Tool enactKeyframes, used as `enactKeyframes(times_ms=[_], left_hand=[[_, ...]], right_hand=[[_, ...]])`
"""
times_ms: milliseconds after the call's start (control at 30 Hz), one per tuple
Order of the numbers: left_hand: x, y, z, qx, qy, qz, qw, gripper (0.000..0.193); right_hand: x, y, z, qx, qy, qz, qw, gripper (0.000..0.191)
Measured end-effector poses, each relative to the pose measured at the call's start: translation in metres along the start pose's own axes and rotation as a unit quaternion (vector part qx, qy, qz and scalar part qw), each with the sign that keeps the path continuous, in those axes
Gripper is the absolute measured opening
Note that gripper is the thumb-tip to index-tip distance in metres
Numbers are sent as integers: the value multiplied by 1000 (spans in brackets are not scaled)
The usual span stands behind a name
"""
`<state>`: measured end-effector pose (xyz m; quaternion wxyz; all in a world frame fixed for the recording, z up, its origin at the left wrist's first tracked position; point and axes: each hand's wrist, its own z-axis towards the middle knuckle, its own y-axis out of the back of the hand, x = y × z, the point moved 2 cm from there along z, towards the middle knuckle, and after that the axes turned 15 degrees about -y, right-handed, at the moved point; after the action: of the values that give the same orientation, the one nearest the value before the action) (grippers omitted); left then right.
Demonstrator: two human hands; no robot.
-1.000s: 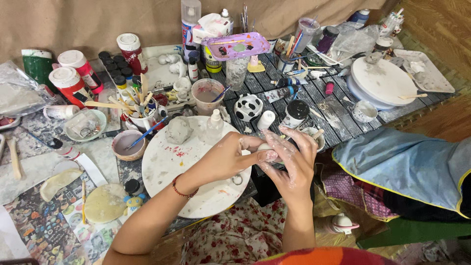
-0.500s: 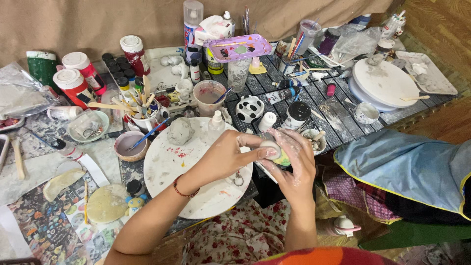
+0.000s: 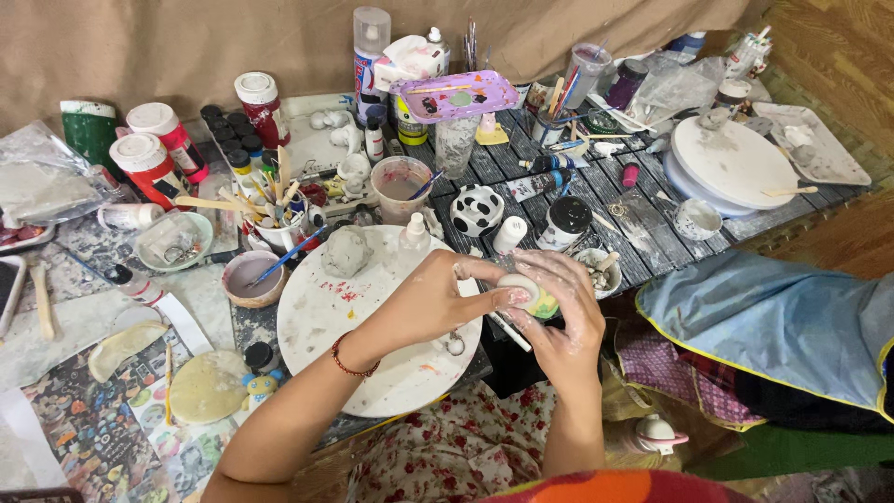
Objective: The person rolls and shapes a small piece of clay between their palms and fingers, repeatedly smoothing and reforming it into a compact shape. The hands work continuously over a cluttered craft table with paint bottles, brushes, and other supplies visible.
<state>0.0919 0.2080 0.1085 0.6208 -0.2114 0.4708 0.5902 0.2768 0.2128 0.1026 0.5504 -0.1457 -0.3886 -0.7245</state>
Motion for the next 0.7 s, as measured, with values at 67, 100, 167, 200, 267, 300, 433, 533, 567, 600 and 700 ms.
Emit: enactKeyframes(times_ms=[67, 100, 167, 200, 267, 300, 433, 533, 567, 600, 700], left_hand=[[-1, 1, 1, 5, -56, -25, 998, 23], [0, 2, 1, 11, -75, -27, 997, 23], [4, 2, 0, 15, -59, -26, 998, 24], [7, 1, 0, 13, -22, -22, 999, 24], [10, -1, -1, 13, -6, -22, 1000, 26], [10, -2, -1, 14, -28, -26, 999, 26], [11, -5, 0, 35, -75, -43, 996, 26], [14, -6, -1, 27, -25, -53, 998, 28], [13, -7, -1, 18, -36, -42, 998, 28], [13, -7, -1, 9, -48, -32, 998, 28], [11, -8, -1, 1, -70, -41, 997, 27]], right_hand=[[0, 1, 0, 2, 14, -27, 1000, 52], [-1, 2, 0, 8, 14, -44, 999, 53], [-2, 3, 0, 19, 8, -60, 998, 55], [-3, 4, 0, 24, 2, -59, 998, 55], [-3, 4, 0, 26, -4, -58, 998, 57], [-3, 4, -1, 22, -3, -57, 998, 57], [-3, 4, -2, 11, -11, -57, 998, 51], [-1, 4, -3, 23, 20, -84, 996, 53], [0, 4, -3, 24, 17, -80, 996, 54], [0, 4, -3, 26, 15, -77, 997, 55], [2, 4, -3, 12, 17, -56, 998, 53]])
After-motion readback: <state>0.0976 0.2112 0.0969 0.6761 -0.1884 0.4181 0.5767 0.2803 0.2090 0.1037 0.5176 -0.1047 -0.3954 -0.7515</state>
